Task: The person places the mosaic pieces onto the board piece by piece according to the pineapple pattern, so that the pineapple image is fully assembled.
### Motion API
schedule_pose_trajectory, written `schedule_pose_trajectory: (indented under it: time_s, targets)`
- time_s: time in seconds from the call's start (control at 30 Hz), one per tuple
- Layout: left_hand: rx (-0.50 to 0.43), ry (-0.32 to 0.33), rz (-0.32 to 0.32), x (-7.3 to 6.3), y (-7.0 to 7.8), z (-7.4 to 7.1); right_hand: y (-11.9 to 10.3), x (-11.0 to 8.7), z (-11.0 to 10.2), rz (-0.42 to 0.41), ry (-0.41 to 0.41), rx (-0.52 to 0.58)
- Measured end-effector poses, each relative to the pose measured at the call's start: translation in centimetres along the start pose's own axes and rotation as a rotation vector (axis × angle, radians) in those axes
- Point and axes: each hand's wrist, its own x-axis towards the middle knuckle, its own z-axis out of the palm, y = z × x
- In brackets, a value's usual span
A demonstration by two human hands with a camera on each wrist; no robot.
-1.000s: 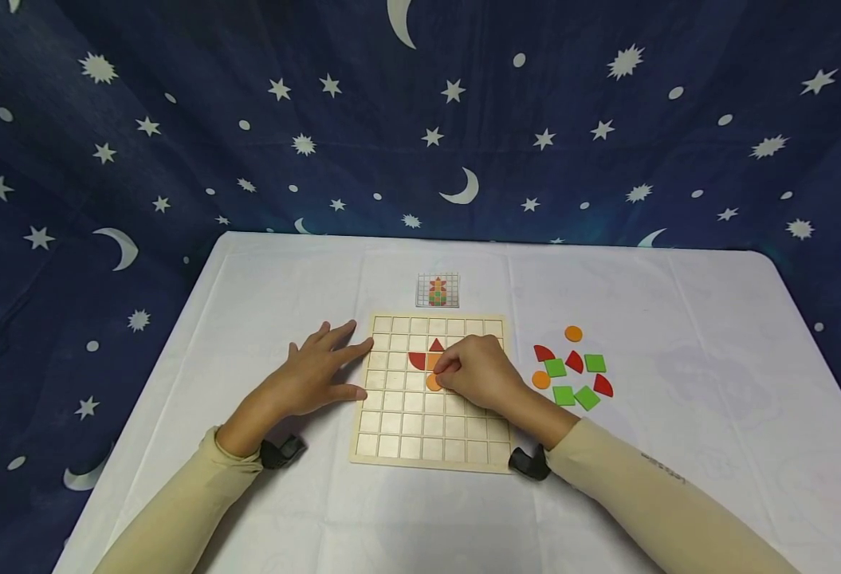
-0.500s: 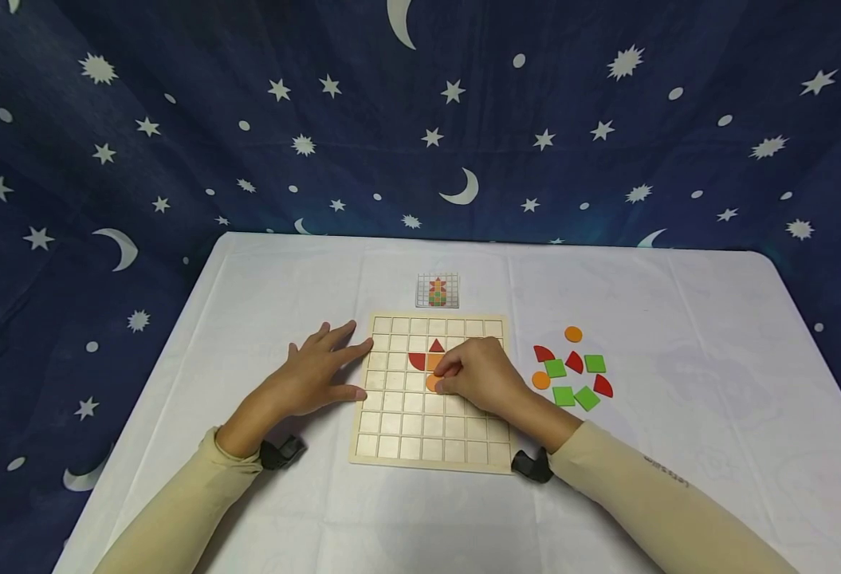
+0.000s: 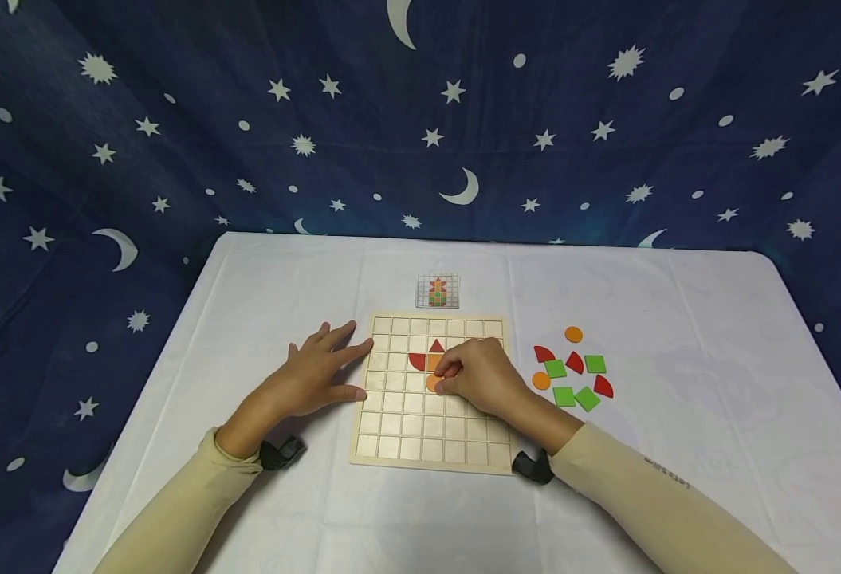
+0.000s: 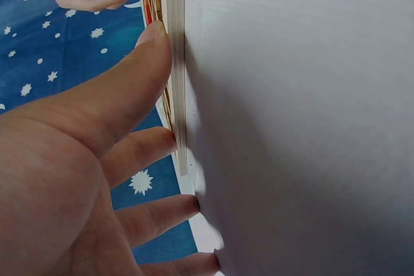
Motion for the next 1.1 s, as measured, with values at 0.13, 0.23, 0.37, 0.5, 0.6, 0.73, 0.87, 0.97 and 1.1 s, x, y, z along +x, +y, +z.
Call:
schedule_pose_trajectory:
  time_s: [0.13,0.23,0.37,0.5,0.6,0.73,0.87,0.97,1.1]
  targets:
    - [0.000,0.002,0.001,0.1,0.1,0.0,0.1,-0.3,-0.8,0.012,0.004,0.004]
    - [-0.001,0.004,0.002,0.1,0.1,0.0,0.5,-0.7,-1.9,0.029,0.005,0.005]
    - [-0.004,0.006,0.005,0.2,0.1,0.1,1.5,-1.2,-3.4,0.069,0.025,-0.009]
    - [-0.005,0.007,0.006,0.3,0.1,0.1,2.5,-1.8,-5.1,0.132,0.044,-0.011]
    - [-0.005,0.006,0.007,0.3,0.2,0.1,3.4,-2.4,-6.5,0.174,0.068,-0.032]
    - [-0.002,0.003,-0.001,0.3,0.3,0.0,4.9,-3.4,-8.1,0.198,0.113,-0.104]
    - [-0.002,0.000,-0.014,0.2,0.2,0.1,6.4,-4.1,-9.1,0.235,0.149,-0.147]
    - [-0.002,0.000,-0.015,0.2,0.0,0.1,7.4,-4.5,-9.5,0.267,0.157,-0.175]
    - [-0.002,0.002,-0.009,0.2,0.0,0.2,8.5,-4.9,-9.7,0.281,0.148,-0.198]
